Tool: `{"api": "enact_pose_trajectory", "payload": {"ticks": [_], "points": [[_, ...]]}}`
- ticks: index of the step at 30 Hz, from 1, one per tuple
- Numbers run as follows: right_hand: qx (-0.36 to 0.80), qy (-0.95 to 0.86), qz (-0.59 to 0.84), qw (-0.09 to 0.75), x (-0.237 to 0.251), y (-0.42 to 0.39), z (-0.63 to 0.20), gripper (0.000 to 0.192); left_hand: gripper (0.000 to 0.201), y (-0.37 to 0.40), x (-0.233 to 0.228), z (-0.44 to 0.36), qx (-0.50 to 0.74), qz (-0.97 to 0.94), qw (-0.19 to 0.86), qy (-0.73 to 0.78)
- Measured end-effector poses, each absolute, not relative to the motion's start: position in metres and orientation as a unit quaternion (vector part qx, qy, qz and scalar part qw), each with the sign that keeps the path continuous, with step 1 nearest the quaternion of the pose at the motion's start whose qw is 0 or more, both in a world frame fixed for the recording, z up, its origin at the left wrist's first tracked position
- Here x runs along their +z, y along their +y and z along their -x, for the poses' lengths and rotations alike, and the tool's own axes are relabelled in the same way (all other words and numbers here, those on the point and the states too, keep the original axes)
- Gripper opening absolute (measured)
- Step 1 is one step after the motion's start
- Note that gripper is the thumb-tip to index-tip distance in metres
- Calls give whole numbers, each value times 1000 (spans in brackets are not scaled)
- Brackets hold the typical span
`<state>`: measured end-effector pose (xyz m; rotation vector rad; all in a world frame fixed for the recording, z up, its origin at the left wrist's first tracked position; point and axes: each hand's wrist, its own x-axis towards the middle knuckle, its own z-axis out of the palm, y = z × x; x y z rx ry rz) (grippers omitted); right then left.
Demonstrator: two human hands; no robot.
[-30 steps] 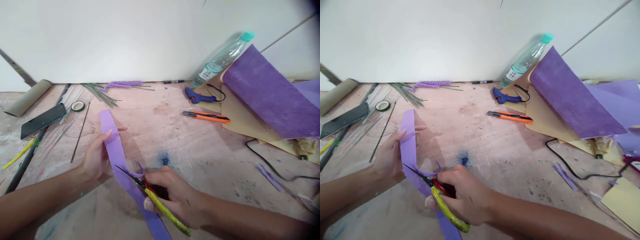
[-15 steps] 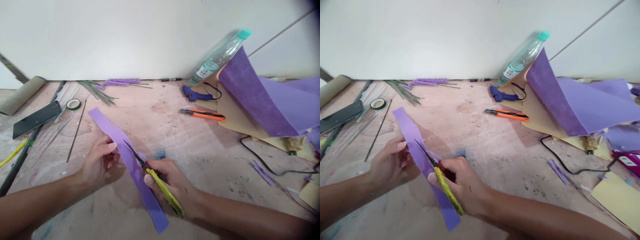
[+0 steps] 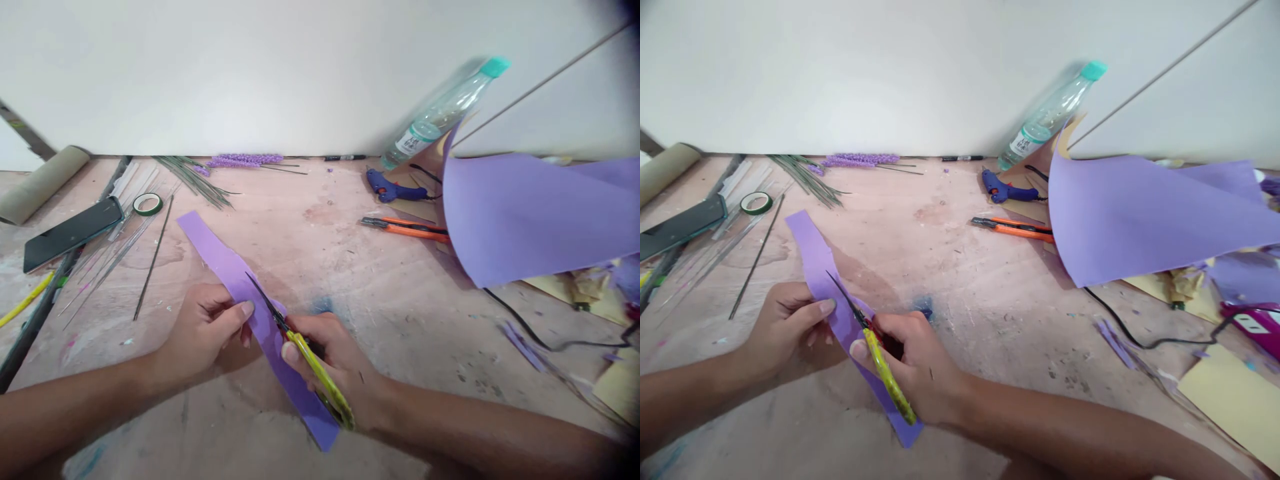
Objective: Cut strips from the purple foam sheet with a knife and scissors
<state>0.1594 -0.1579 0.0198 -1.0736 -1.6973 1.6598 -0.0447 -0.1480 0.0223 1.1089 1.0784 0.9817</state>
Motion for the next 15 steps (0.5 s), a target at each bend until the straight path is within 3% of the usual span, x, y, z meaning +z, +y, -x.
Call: {"api": "enact_pose_trajectory", "payload": {"ticks": [15], "points": [[617,-642,357,283,16,-160,-159,47,46,-154,6,42,401,-440,690,412]]}}
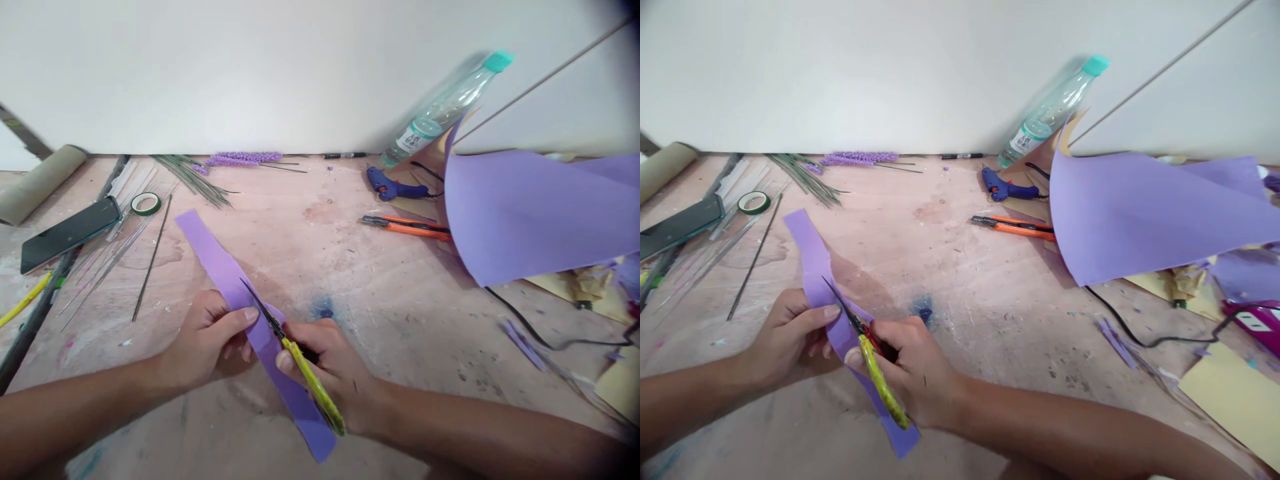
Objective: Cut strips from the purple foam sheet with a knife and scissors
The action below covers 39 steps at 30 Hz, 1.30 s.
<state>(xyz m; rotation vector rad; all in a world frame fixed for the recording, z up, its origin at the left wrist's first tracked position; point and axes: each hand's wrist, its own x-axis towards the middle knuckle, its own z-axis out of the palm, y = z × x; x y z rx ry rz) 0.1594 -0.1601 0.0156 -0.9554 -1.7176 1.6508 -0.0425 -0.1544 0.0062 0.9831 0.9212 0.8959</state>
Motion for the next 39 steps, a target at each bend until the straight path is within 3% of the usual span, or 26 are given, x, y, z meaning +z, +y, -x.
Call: {"api": "enact_pose_trajectory", "payload": {"ticks": [20,29,39], "points": [[633,-635,356,263,16,-161,-161,51,46,-158,0,43,386,-401,749,360],[605,-646,386,259,12,-163,-160,62,43,-152,10,39,460,-371,703,397],[607,-649,388,246,18,-162,-158,62,37,-158,2,46,458,-425,671,400]]}}
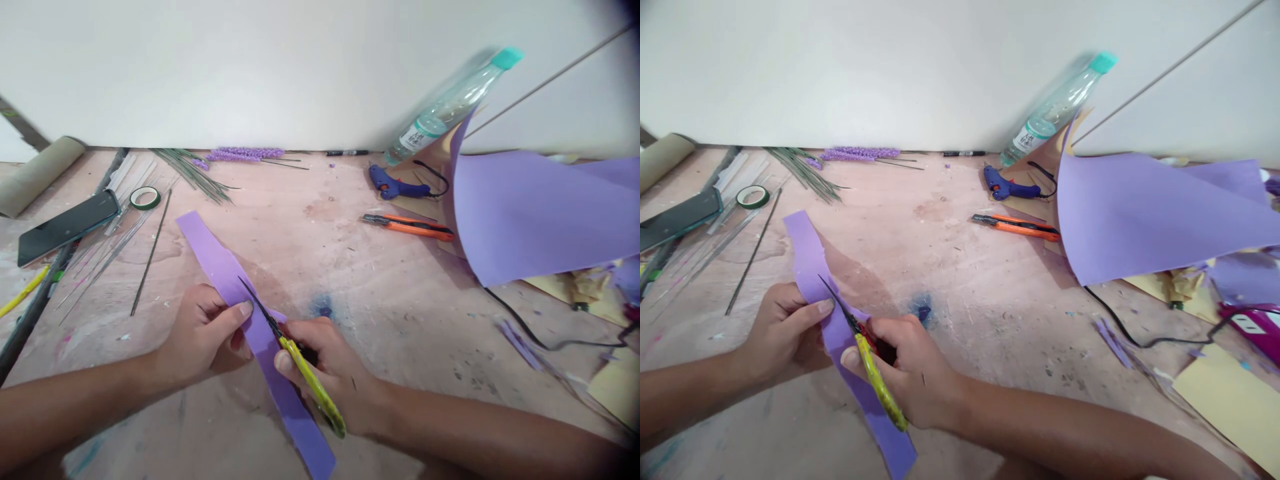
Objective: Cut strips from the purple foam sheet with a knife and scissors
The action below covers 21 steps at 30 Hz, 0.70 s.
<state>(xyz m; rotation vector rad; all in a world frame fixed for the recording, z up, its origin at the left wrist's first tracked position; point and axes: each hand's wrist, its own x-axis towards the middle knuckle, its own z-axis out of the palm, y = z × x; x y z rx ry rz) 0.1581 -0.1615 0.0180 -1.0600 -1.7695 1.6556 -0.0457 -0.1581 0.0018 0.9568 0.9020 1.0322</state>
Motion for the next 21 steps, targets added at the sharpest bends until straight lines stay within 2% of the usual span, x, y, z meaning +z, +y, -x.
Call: {"api": "enact_pose_trajectory", "payload": {"ticks": [10,21], "points": [[625,-646,358,255,19,-161,-160,54,42,-161,0,45,451,-434,685,374],[618,-647,368,251,17,-162,-160,64,48,-160,0,44,424,-426,710,367]]}}
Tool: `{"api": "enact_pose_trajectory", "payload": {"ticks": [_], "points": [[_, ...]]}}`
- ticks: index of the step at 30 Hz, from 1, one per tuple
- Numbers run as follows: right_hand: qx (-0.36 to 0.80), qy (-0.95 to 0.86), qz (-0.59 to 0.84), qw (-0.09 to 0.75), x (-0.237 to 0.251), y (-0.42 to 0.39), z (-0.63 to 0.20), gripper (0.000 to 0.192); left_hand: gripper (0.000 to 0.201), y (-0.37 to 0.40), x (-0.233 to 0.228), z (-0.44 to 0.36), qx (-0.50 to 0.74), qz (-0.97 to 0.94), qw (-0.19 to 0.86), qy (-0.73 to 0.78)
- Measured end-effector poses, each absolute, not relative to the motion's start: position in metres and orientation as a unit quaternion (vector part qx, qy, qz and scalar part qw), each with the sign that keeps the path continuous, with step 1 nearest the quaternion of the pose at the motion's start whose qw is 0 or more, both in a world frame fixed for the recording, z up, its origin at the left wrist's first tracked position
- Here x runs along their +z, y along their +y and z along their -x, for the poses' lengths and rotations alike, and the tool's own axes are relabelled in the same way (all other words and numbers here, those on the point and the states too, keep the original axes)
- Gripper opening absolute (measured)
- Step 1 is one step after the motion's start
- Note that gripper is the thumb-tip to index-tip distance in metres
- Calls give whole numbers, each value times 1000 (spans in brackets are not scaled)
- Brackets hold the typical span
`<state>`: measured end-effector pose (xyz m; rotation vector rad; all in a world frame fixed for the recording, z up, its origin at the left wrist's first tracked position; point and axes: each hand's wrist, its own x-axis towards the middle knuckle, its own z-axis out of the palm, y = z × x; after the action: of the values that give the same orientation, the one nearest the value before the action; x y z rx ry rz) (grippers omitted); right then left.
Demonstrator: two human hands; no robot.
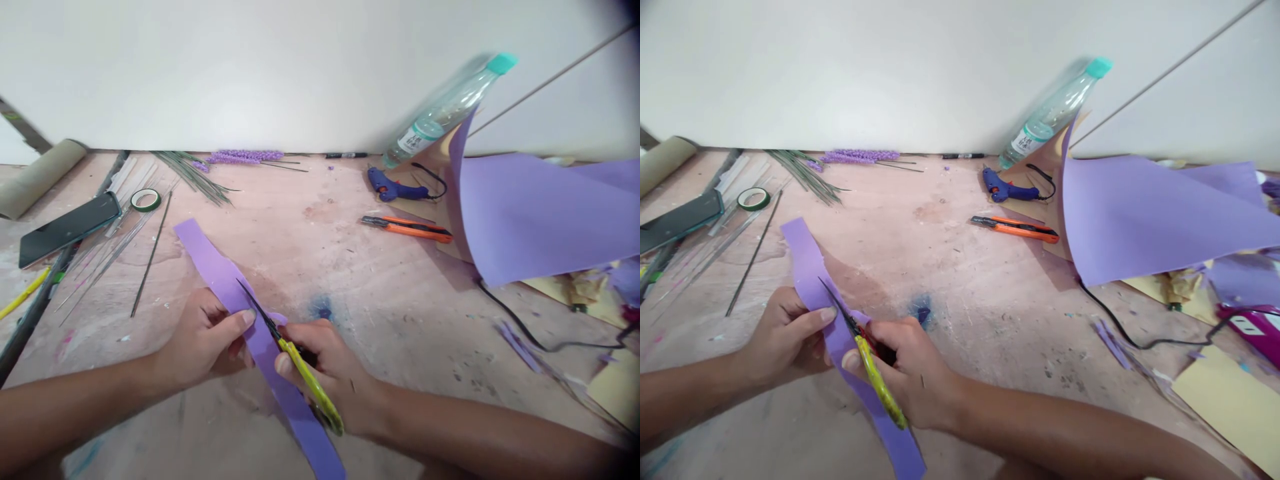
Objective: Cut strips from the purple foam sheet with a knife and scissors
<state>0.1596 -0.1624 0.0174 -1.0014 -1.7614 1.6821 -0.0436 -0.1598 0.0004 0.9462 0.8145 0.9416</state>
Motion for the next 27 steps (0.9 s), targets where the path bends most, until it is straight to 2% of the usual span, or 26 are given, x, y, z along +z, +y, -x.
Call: {"api": "enact_pose_trajectory", "payload": {"ticks": [6,15,27], "points": [[632,-648,350,242,18,-161,-162,59,46,-163,1,43,402,-405,725,386],[608,-646,385,255,11,-162,-160,64,30,-149,16,43,447,-362,705,415],[623,-639,374,253,17,-160,-161,56,37,-153,10,47,423,-415,676,439]]}}
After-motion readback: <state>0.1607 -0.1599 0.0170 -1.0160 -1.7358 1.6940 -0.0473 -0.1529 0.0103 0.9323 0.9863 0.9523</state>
